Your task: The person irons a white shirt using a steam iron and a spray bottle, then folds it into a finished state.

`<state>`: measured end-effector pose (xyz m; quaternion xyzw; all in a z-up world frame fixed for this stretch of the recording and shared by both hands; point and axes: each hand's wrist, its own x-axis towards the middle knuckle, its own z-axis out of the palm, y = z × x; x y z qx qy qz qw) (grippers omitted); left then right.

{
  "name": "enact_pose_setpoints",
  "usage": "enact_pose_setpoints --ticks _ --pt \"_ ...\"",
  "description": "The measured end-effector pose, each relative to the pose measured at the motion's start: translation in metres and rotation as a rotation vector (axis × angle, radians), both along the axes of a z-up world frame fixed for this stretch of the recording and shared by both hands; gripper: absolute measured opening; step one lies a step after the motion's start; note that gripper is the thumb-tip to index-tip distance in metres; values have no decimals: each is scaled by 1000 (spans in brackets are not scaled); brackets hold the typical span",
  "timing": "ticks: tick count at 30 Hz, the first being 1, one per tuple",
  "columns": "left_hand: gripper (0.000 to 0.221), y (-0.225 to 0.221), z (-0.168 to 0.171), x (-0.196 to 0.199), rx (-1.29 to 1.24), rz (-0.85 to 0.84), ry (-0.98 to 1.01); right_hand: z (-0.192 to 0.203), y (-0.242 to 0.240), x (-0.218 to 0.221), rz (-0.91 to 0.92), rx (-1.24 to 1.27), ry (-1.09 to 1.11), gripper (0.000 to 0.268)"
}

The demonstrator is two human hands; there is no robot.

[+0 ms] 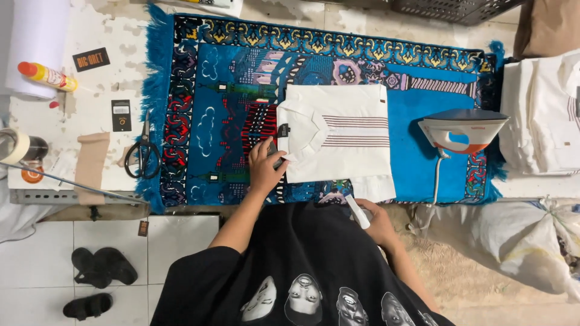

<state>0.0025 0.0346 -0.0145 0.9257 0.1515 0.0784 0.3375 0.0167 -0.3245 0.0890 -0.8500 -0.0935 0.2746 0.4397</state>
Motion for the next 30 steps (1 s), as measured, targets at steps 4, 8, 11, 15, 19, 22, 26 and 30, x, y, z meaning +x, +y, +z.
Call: enact_pose_setpoints --ticks 4,8,11,15,19,22,26,30 --pt "23 2 8 5 -96 -4 27 -17 3 -10 -51 -21 6 55" --pt "28 -15 31 18 -86 63 102 -31 -1 -9 -190 84 14 51" --pt "23 -20 34 25 -104 84 250 -29 -12 -2 -315 141 7 46" --pt "22 6 21 33 -116 26 401 15 11 12 -535 193 -50 38" --pt "24 18 19 38 -77 -50 473 -4 2 5 -594 184 -65 32" --pt "27 19 21 36 -110 -68 508 9 25 2 -568 185 -50 36" --pt "27 20 34 36 -143 -72 501 0 45 16 -462 193 -59 38" --pt "35 20 30 35 -173 -64 487 32 92 58 -364 157 -146 51"
